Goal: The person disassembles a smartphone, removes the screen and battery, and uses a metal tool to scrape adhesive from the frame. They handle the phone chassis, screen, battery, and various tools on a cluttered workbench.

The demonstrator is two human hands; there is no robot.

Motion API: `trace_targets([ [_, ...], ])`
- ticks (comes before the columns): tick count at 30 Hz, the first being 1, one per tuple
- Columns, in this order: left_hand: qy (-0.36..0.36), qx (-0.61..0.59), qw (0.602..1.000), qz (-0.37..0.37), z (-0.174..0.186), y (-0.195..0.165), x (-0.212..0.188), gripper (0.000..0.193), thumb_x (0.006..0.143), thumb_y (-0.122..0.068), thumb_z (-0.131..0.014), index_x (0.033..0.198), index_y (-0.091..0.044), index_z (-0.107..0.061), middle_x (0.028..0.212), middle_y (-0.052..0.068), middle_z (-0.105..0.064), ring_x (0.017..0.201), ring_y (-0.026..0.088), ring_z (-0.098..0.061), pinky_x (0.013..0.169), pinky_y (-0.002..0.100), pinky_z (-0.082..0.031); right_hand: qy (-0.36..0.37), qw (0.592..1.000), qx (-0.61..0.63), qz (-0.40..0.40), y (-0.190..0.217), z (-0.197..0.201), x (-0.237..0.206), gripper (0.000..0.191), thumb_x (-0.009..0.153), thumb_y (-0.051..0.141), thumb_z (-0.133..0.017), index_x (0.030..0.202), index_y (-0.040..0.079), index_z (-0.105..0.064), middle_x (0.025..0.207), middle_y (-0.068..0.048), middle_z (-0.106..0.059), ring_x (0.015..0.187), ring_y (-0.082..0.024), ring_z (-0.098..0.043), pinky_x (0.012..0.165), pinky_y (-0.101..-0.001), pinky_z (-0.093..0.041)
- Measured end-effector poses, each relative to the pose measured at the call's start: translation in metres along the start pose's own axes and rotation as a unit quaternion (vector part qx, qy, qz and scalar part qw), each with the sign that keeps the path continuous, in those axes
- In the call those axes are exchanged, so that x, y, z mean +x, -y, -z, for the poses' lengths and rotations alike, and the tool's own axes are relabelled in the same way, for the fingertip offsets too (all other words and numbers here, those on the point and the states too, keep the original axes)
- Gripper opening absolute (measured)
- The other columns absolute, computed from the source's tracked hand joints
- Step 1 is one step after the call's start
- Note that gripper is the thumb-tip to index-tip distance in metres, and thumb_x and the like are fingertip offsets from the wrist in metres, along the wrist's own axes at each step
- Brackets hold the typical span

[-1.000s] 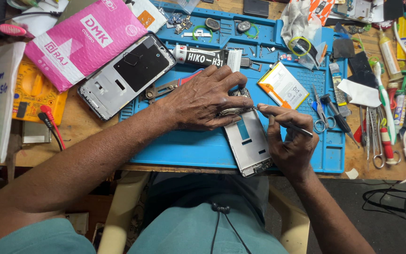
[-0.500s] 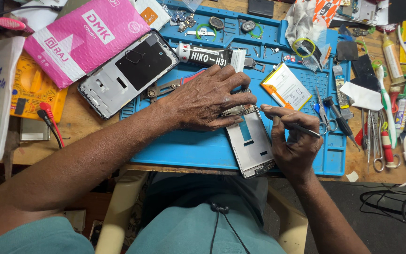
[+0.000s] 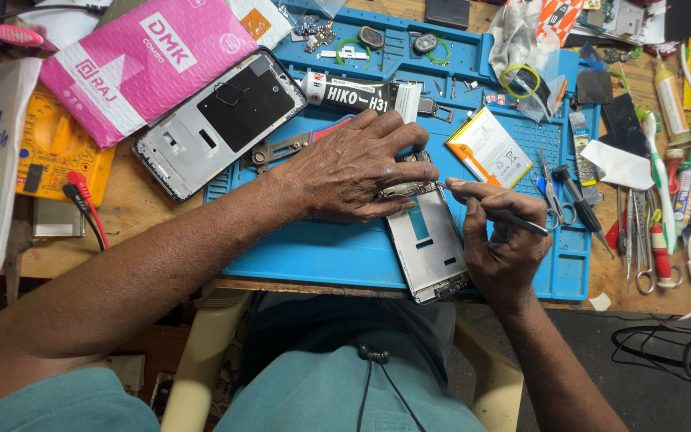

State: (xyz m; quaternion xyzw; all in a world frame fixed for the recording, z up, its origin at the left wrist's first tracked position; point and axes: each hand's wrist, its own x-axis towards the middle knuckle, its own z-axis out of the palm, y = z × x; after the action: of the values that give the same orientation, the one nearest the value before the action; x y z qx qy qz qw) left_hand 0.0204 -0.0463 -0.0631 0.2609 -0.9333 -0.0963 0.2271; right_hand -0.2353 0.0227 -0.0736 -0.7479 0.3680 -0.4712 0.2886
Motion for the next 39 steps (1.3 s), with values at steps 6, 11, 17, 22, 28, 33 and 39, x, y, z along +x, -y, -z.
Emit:
trace_targets([
  [6, 0.010, 0.004, 1.000, 0.005, 0.0007, -0.0005, 0.0000, 0.045, 0.090, -0.049, -0.074, 0.131, -0.032, -0.064, 0.123, 0.008, -0.052, 0.113, 0.027, -0.052, 0.089, 0.046, -0.045, 0.004, 1.000, -0.010, 0.007, 0.0001, 0.0007, 0.0014, 0.025, 0.108, -0.011, -0.052, 0.121, 0.003, -0.036, 0.121, -0.026, -0.067, 0.123, -0.032, -0.070, 0.103, -0.0382, -0.063],
  [11, 0.002, 0.024, 1.000, -0.008, 0.0010, -0.0016, -0.0011, 0.044, 0.092, -0.047, -0.073, 0.132, -0.031, -0.063, 0.125, 0.009, -0.052, 0.113, 0.027, -0.052, 0.087, 0.046, -0.045, 0.000, 1.000, -0.006, 0.005, 0.0002, -0.0016, 0.0005, 0.024, 0.109, -0.011, -0.052, 0.120, 0.003, -0.036, 0.122, -0.027, -0.067, 0.123, -0.031, -0.070, 0.103, -0.0380, -0.062],
  [17, 0.004, 0.052, 0.998, -0.026, 0.0042, -0.0034, 0.0002, 0.043, 0.093, -0.045, -0.073, 0.131, -0.029, -0.063, 0.125, 0.010, -0.052, 0.112, 0.028, -0.052, 0.086, 0.045, -0.044, -0.005, 1.000, -0.009, -0.003, 0.0019, -0.0021, 0.0006, 0.024, 0.109, -0.011, -0.052, 0.120, 0.003, -0.036, 0.121, -0.026, -0.068, 0.122, -0.031, -0.070, 0.102, -0.0375, -0.063],
  [22, 0.005, 0.049, 0.998, -0.027, 0.0061, -0.0038, 0.0023, 0.044, 0.091, -0.043, -0.074, 0.132, -0.029, -0.064, 0.125, 0.010, -0.052, 0.111, 0.028, -0.052, 0.086, 0.045, -0.044, -0.005, 1.000, 0.006, -0.007, 0.0030, 0.0000, 0.0011, 0.024, 0.109, -0.010, -0.052, 0.121, 0.003, -0.036, 0.122, -0.026, -0.067, 0.122, -0.031, -0.070, 0.102, -0.0378, -0.063],
  [28, 0.016, 0.033, 0.999, -0.018, 0.0063, -0.0022, 0.0016, 0.042, 0.091, -0.042, -0.075, 0.130, -0.030, -0.064, 0.124, 0.008, -0.052, 0.112, 0.027, -0.051, 0.088, 0.045, -0.044, 0.000, 1.000, 0.010, -0.005, 0.0026, 0.0010, 0.0028, 0.023, 0.110, -0.009, -0.051, 0.122, 0.003, -0.035, 0.123, -0.027, -0.067, 0.121, -0.031, -0.070, 0.103, -0.0385, -0.062],
  [33, 0.003, 0.027, 1.000, -0.014, 0.0037, -0.0022, 0.0018, 0.045, 0.089, -0.044, -0.074, 0.131, -0.031, -0.064, 0.122, 0.009, -0.053, 0.111, 0.027, -0.052, 0.088, 0.045, -0.045, -0.002, 1.000, 0.013, -0.011, 0.0040, -0.0004, 0.0033, 0.022, 0.110, -0.009, -0.050, 0.122, 0.003, -0.035, 0.123, -0.026, -0.067, 0.124, -0.031, -0.070, 0.104, -0.0382, -0.062],
  [39, 0.010, 0.017, 1.000, -0.005, 0.0035, -0.0009, 0.0011, 0.049, 0.089, -0.047, -0.076, 0.132, -0.027, -0.064, 0.124, 0.008, -0.053, 0.112, 0.026, -0.052, 0.089, 0.044, -0.046, -0.003, 1.000, -0.015, -0.013, 0.0045, -0.0005, 0.0038, 0.022, 0.110, -0.009, -0.052, 0.119, 0.002, -0.036, 0.120, -0.025, -0.068, 0.121, -0.031, -0.071, 0.103, -0.0381, -0.063],
])
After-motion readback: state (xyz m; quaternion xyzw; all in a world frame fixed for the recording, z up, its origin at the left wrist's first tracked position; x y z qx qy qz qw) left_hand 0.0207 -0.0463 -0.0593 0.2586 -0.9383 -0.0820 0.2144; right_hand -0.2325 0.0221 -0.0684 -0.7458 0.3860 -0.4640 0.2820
